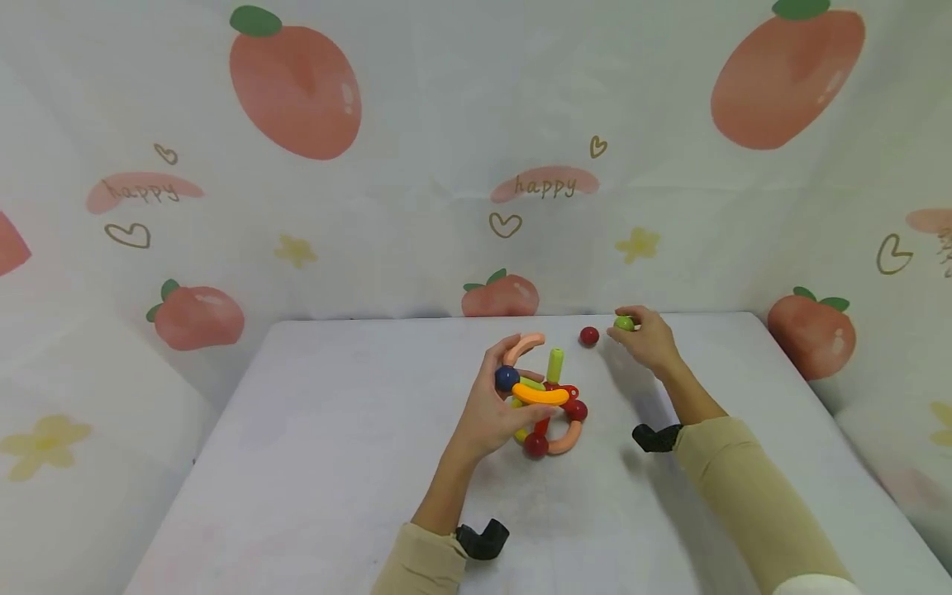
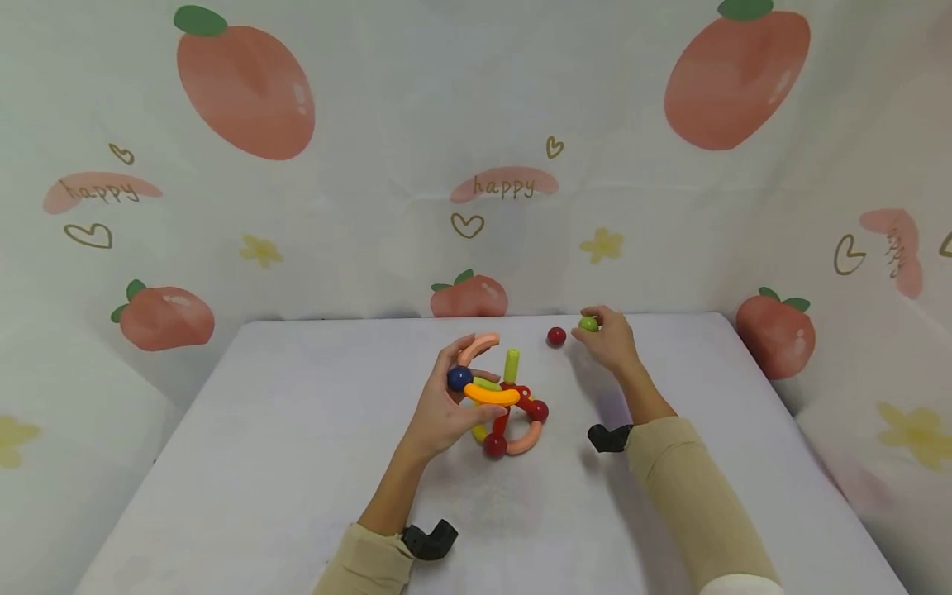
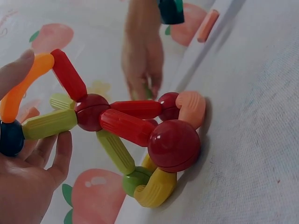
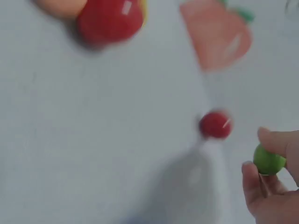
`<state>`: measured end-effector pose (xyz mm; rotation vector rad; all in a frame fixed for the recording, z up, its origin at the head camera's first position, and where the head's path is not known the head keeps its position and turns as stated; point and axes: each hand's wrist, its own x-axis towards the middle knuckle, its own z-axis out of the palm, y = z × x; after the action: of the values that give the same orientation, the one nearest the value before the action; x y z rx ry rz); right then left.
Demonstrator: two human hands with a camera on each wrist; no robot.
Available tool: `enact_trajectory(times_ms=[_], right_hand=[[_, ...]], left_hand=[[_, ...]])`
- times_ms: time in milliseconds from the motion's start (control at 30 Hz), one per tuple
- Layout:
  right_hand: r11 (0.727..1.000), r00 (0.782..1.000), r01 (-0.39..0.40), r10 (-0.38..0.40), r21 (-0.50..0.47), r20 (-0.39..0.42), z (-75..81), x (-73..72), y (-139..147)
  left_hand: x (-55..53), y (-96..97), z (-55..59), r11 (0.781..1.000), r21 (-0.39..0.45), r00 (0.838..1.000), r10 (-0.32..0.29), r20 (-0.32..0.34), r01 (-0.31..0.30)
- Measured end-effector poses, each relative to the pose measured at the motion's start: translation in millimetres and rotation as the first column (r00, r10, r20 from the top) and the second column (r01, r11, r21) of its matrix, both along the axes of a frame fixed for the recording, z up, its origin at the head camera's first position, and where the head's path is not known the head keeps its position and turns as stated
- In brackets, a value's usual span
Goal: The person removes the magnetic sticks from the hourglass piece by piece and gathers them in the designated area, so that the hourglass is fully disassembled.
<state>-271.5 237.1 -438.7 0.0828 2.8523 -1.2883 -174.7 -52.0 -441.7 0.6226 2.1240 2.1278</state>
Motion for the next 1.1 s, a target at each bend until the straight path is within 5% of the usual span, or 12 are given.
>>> enact_trajectory(times_ms=[167, 300, 433, 567, 700, 800, 900, 1100], right_hand=[[1.0, 0.998, 0.018, -0.019, 0.023, 0.066, -23.1, -5.5, 11], [1.0, 0.997, 0.002, -0.002, 0.0, 0.079, -26.8, -5.1, 12], [0.998, 1.0, -0.024, 0.025, 0.051, -0.016, -18.3, -1.9, 7], [0.998, 0.988, -0.046, 0.053, 0.051, -0.147, 5.1, 21.3, -10], [0.973, 0.945, -0.229, 0.222, -0.003, -0.239, 26.9, 61.4, -28], [0.914, 0.877, -0.405, 0.378, -0.032, -0.296, 33.0, 87.5, -40], [0.868, 0.824, -0.495, 0.457, -0.034, -0.336, 30.3, 102.5, -50], [0.864, 0.811, -0.497, 0.431, -0.077, -0.396, 16.7, 108.7, -62]], left_hand=[[-1.2, -0.5, 0.0, 1.0, -0.005, 1.0, -0.019, 0.003, 0.019], [-1.5, 1.0, 0.6, 1.0, -0.003, 1.0, -0.024, 0.0, 0.024], [-1.5, 0.1, 0.4, 1.0, 0.001, 1.0, -0.016, -0.005, 0.016], [-0.9, -2.0, 0.0, 1.0, -0.001, 1.0, -0.016, -0.004, 0.016], [-1.0, -3.2, 1.3, 1.0, -0.006, 1.0, -0.012, -0.021, 0.011], [-1.2, -3.9, 2.5, 1.0, -0.009, 0.999, 0.001, -0.038, -0.001], [-1.0, -4.4, 2.8, 1.0, -0.009, 0.999, 0.005, -0.047, -0.006], [-1.0, -4.8, 1.0, 0.999, -0.005, 0.998, -0.046, -0.045, 0.046]])
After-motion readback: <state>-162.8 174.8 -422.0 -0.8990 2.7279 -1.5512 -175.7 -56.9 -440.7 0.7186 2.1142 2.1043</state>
